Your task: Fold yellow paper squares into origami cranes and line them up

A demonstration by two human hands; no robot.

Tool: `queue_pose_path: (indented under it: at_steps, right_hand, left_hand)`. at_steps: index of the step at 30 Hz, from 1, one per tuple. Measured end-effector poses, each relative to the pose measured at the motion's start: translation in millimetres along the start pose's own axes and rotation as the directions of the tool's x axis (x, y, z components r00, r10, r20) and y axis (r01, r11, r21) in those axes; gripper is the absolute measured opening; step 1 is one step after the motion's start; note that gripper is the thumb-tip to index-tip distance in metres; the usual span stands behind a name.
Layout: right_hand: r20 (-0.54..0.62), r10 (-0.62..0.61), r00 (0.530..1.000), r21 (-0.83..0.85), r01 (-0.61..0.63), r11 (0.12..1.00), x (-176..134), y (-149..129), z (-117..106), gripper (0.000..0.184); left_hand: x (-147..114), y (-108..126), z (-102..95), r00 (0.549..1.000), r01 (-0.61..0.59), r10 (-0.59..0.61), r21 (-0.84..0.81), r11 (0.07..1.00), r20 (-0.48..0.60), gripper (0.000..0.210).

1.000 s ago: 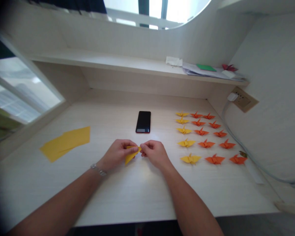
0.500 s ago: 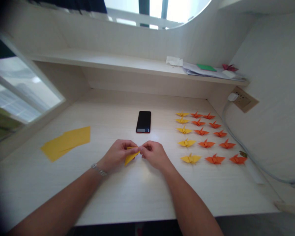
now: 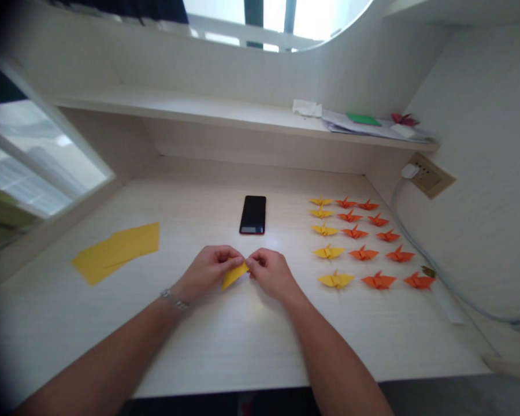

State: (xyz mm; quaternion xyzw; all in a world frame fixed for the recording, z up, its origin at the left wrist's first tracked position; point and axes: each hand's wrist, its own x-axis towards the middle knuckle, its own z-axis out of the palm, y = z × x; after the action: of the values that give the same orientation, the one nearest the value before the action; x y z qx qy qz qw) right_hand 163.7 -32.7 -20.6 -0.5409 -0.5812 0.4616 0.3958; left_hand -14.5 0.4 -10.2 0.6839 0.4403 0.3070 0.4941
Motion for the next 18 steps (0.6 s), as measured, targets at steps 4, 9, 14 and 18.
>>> queue_pose_path:
  at_steps: [4,9,14,18]
  right_hand:
    - [-0.033,0.013,0.999,0.018,-0.013,1.000,1.8,2.6,-0.8,0.019]
    - [0.001,0.006,1.000,-0.004,-0.006,1.000,2.0,3.7,-1.3,0.019]
    - [-0.018,-0.010,1.000,-0.029,0.010,1.000,1.5,1.5,-1.1,0.019]
    - [-0.069,0.008,0.998,0.008,-0.007,1.000,2.5,2.7,-1.3,0.020]
  left_hand:
    - [1.4,0.7,-0.3,0.998,0.068,-0.068,-0.116,0.991,0.002,0.027]
    - [0.6,-0.8,-0.5,0.996,0.081,-0.084,-0.072,0.994,-0.037,0.025]
    - [1.1,-1.3,1.5,0.997,0.072,-0.073,-0.118,0.990,-0.004,0.032]
    - [3.6,-1.7,2.8,0.992,0.109,-0.122,-0.300,0.948,-0.026,0.037]
